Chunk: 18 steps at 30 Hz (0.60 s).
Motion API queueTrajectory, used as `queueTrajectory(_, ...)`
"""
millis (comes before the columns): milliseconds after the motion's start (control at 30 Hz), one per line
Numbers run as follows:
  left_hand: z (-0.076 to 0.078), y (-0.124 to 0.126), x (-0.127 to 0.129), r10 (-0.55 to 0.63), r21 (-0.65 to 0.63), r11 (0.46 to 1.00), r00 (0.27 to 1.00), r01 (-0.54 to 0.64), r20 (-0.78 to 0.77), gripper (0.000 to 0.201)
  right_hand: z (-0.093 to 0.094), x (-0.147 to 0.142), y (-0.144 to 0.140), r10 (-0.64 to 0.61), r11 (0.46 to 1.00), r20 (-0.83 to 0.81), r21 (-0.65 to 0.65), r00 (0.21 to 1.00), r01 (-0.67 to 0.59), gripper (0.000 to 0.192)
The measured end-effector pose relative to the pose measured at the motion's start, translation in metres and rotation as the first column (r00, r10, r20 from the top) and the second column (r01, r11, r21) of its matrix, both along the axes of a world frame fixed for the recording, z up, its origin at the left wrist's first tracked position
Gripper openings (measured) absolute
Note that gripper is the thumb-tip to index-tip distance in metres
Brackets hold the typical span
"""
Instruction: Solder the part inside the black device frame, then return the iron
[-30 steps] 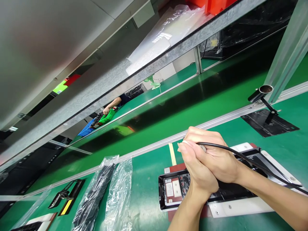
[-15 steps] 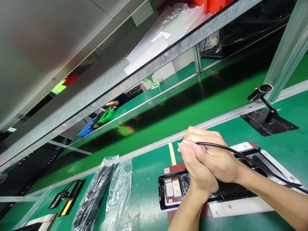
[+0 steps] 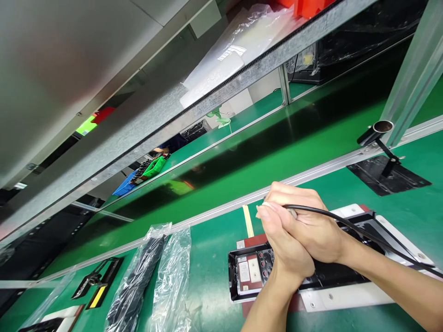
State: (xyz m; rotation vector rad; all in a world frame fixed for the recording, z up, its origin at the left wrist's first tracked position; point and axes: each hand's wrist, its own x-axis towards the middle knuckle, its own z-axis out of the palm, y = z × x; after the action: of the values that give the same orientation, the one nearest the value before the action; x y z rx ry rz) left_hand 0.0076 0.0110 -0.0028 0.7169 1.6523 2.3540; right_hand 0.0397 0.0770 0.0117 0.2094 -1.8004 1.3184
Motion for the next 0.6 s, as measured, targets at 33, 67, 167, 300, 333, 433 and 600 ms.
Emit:
queueTrajectory(33, 0.0, -0.0003, 0.0004, -0.027, 0.01, 1.0, 1.0, 0.027, 0.006, 0.058, -0.0001, 0.0002, 0.0, 0.001, 1.0, 0.002, -0.002, 1.0, -0.001, 0.032)
queueTrajectory(67, 0.0002, -0.0006, 0.0009, -0.054, 0.018, 0.998, 0.999, 0.053, 0.01, 0.056, -0.0002, 0.0003, 0.0, 0.0, 1.0, 0.003, -0.003, 1.0, 0.0, 0.032)
queueTrajectory(167, 0.0011, -0.0016, 0.0017, -0.063, 0.024, 0.998, 0.998, 0.062, 0.008, 0.054, -0.0007, 0.0005, 0.0002, 0.001, 1.0, 0.004, 0.0, 1.0, -0.001, 0.031)
queueTrajectory(300, 0.0027, -0.0011, 0.001, -0.052, 0.02, 0.998, 0.999, 0.052, -0.017, 0.054, -0.0013, 0.0004, 0.0004, -0.001, 1.0, -0.001, 0.004, 1.0, 0.001, 0.031)
queueTrajectory(333, 0.0029, -0.0009, 0.0008, -0.054, 0.025, 0.998, 0.998, 0.055, -0.021, 0.054, -0.0013, 0.0004, 0.0003, -0.003, 1.0, -0.003, 0.003, 1.0, 0.003, 0.031)
queueTrajectory(433, 0.0032, -0.0006, 0.0008, -0.071, 0.039, 0.997, 0.997, 0.071, -0.009, 0.055, -0.0007, 0.0005, 0.0, -0.004, 1.0, -0.008, 0.001, 1.0, 0.004, 0.031)
queueTrajectory(600, 0.0039, -0.0008, 0.0015, -0.086, 0.017, 0.996, 0.996, 0.086, 0.015, 0.065, -0.0012, 0.0009, 0.0001, -0.009, 1.0, -0.008, 0.001, 1.0, 0.009, 0.031)
